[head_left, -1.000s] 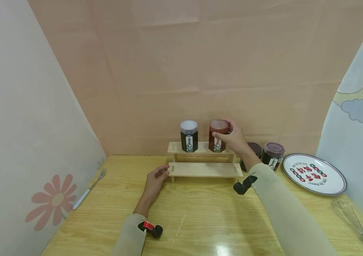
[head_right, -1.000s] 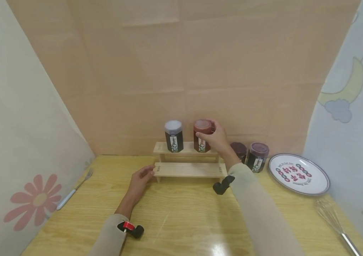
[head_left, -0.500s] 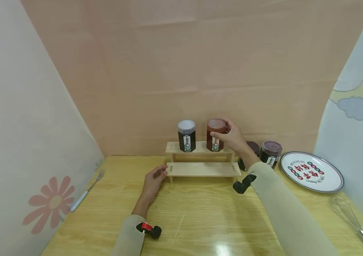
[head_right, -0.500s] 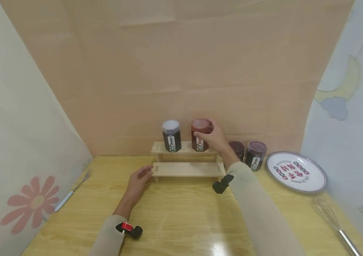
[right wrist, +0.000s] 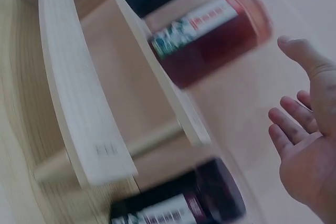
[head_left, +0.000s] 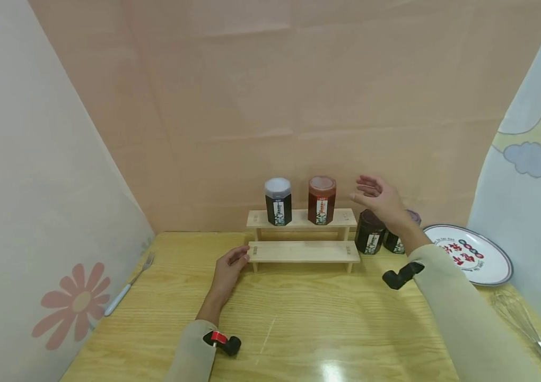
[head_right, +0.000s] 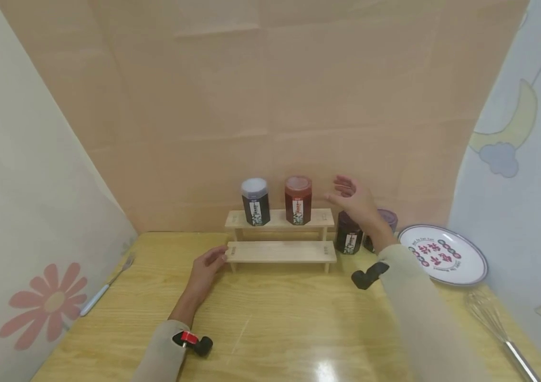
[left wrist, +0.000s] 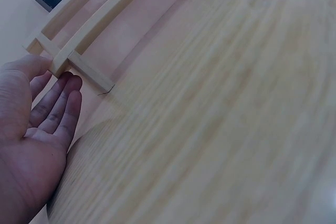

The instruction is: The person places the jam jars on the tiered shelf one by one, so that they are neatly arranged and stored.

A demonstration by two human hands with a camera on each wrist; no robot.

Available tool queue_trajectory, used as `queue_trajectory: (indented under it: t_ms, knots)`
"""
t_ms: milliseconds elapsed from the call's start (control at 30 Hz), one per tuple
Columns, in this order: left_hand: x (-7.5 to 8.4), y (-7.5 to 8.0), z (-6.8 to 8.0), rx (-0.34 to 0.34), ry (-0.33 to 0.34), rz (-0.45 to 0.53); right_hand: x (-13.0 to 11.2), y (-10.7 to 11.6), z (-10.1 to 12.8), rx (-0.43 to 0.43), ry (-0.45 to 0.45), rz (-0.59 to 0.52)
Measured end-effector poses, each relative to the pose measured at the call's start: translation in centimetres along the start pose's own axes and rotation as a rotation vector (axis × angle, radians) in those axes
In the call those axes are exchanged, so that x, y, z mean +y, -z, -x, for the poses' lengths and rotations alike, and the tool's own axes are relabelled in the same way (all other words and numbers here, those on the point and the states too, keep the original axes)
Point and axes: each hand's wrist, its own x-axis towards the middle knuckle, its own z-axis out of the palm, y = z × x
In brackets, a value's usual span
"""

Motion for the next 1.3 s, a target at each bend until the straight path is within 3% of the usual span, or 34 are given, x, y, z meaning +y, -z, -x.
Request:
queue_trajectory:
  t_ms: [367,633,967,1300]
  knots:
    - [0.0,0.3,0.0,-0.006,0.002,-0.018,3.3,5.5,2.8,0.051,-0.056,0.181]
    - [-0.1,0.3,-0.1,-0.013,-0.014,-0.019,6.6,8.2,4.4,0.077,-0.118,0.212]
    - [-0.4,0.4,0.0,-0.008,-0.011,-0.021,10.0,8.0,5.4,0.094,-0.164,0.205]
    - [-0.1,0.2,0.0,-0.019,-0.015,-0.011,12.1,6.8,5.6,0.19,-0.161,0.187]
